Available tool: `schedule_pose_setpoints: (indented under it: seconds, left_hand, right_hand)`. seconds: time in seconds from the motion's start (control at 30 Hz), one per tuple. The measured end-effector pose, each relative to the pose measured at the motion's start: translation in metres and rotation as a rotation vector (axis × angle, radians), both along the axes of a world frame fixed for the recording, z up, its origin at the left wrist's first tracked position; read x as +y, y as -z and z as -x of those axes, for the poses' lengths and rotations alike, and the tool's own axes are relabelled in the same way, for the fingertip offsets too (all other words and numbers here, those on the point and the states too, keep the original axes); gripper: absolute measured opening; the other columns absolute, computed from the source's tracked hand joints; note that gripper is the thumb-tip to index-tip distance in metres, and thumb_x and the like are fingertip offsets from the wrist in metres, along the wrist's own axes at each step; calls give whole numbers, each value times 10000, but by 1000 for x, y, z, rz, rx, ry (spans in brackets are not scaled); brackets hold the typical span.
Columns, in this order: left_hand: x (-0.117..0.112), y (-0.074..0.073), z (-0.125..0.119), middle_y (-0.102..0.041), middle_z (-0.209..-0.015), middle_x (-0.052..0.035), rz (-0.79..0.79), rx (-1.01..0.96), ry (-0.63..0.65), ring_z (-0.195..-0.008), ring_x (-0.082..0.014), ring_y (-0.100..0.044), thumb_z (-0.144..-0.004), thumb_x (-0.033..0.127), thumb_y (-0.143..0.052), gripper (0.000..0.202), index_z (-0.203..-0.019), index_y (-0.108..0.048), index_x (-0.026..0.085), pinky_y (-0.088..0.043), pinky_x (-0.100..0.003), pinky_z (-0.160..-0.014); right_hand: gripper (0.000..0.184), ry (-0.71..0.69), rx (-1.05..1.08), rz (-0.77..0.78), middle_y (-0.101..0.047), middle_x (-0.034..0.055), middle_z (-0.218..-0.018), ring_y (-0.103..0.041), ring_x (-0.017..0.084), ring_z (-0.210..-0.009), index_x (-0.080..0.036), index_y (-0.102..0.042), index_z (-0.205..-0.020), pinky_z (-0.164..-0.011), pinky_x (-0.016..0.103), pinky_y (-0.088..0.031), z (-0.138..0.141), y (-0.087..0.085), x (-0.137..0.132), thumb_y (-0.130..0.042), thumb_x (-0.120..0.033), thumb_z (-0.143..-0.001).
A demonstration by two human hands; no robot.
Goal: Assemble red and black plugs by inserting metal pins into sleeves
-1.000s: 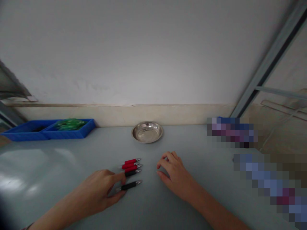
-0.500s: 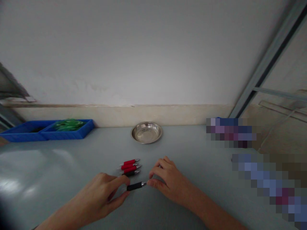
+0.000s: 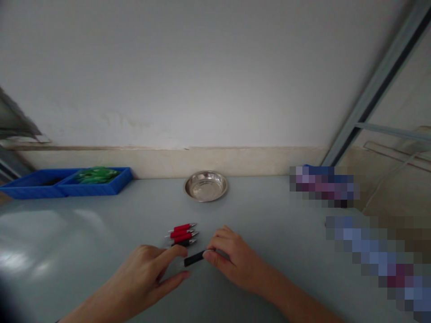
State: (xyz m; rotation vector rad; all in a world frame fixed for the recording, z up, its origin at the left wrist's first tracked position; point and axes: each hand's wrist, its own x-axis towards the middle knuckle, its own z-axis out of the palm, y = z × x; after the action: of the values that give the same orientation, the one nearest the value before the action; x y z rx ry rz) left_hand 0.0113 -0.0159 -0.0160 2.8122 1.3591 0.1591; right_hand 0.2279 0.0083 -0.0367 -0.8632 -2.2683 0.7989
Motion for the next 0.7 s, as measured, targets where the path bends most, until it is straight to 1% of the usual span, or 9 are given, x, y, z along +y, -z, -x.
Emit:
schedule_pose_setpoints:
  seconds: [0.07, 0.1, 0.2, 0.27, 0.4, 0.57, 0.63, 0.7]
  left_hand:
    - [2, 1, 1, -548, -511, 40, -17, -10, -17, -476, -145, -548, -839, 446, -439, 303, -1030, -498, 219, -357, -233, -493]
    - [3, 1, 2, -563, -531, 32, -18, -12, -21, -487, -148, -556, -846, 453, -422, 303, -1018, -503, 218, -362, -236, -499]
    - [5, -1, 1, -632, -665, -5, 5, -21, -6, -575, -163, -600, -896, 408, -326, 281, -922, -529, 216, -377, -242, -524]
    - [6, -4, 0, -641, -705, -11, 29, -28, 9, -610, -164, -610, -913, 379, -285, 299, -887, -533, 214, -380, -238, -532]
    - [4, -8, -4, -621, -676, -9, 61, -45, 17, -586, -154, -595, -920, 342, -257, 311, -846, -527, 205, -369, -229, -521]
    - [1, -8, -6, -587, -613, -5, 82, -75, 26, -540, -144, -566, -924, 330, -228, 352, -751, -502, 191, -331, -234, -491]
    - [1, -7, -6, -584, -606, -3, 98, -83, 22, -535, -146, -563, -927, 331, -222, 362, -740, -499, 191, -321, -241, -487]
    - [2, -7, -5, -585, -610, -3, 105, -83, 3, -536, -151, -566, -928, 333, -217, 368, -743, -502, 191, -320, -247, -490]
  right_hand:
    - [348, 22, 37, 23, -507, 12, -705, -479, 131, -719, -167, -530, -723, -667, 252, -385, -1, -1, 1, -344, -401, -902]
    - [360, 32, 52, 36, -504, 10, -693, -479, 129, -704, -166, -529, -714, -653, 248, -382, -1, -1, 2, -341, -409, -900]
    - [392, 51, 85, 73, -493, 2, -661, -472, 121, -665, -165, -521, -683, -617, 236, -372, -2, -2, 2, -338, -442, -892]
    - [410, 62, 86, 82, -486, -4, -647, -466, 117, -646, -168, -515, -671, -603, 232, -369, -2, -2, 3, -335, -468, -885]
    - [449, 64, 65, 38, -489, -2, -639, -463, 123, -644, -174, -513, -672, -609, 242, -374, -2, 0, 3, -296, -506, -883]
    - [432, 62, 70, -40, -532, 16, -678, -477, 135, -678, -176, -530, -727, -645, 260, -380, -2, 3, 2, -290, -496, -889]
    - [412, 69, 70, -40, -552, 20, -708, -486, 137, -693, -177, -545, -772, -663, 266, -381, -3, 3, 3, -300, -487, -890]
    - [379, 72, 74, -7, -564, 22, -735, -495, 137, -706, -178, -557, -816, -671, 266, -385, -4, 3, 4, -341, -484, -879]
